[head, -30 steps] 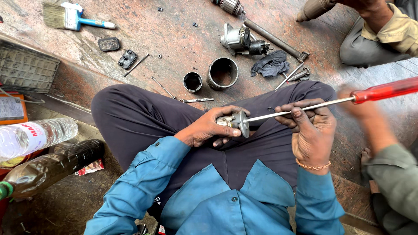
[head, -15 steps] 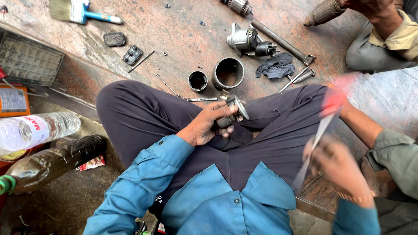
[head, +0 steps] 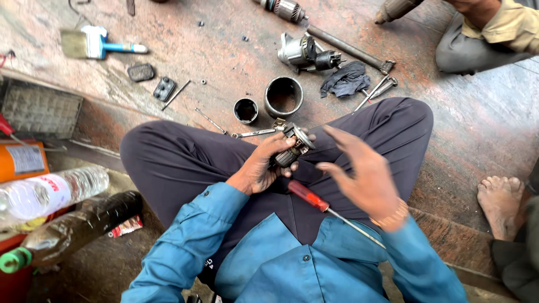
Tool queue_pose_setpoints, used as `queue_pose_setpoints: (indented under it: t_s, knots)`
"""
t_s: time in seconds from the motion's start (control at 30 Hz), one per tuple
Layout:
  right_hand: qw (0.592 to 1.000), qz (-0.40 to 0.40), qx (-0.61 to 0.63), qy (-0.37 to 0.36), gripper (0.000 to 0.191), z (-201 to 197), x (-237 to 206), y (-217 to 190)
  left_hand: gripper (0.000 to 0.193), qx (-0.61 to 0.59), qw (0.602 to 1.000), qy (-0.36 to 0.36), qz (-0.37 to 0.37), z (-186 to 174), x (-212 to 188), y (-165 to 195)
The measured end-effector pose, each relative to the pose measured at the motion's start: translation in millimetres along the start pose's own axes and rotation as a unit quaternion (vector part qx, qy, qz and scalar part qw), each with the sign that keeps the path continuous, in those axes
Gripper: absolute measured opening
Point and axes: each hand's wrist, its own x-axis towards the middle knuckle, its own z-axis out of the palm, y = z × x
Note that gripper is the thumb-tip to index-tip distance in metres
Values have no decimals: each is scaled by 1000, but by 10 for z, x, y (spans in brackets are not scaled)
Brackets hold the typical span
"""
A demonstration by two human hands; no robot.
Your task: The person sits on the floor of a repair workshop and disassembles a starter motor in their lap. They unscrew the end cover by hand, use a long screwdriver to loosen and remove screws, separate the housing from the end cap, and handle the armature and cylindrical body while other workers repair similar units nearby.
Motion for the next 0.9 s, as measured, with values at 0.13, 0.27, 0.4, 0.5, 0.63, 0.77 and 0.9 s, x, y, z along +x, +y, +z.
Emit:
queue_pose_setpoints:
  t_s: [0.13,0.27,0.4,0.5,0.63,0.77,0.9]
  knots:
    - [995,-68,58,-41,66,255,195,-40,35,11,999,34,-1,-19,-9,-20]
    - [998,-27,45,-21,61,448,165,-6,36,2,999,33,1,-106,-14,-49]
    - [999,16,43,-25,61,557,142,59,36,12,999,53,-1,-154,38,-30]
    - [999,30,42,-13,61,619,138,49,35,12,998,60,1,-157,50,-29]
    - [996,-70,35,41,59,671,166,-8,34,1,998,52,17,-176,31,-3]
    - [995,-53,74,30,57,662,201,-45,36,6,998,66,20,-181,3,28]
    - [994,-60,78,40,58,642,179,-75,39,1,998,53,23,-160,-1,12]
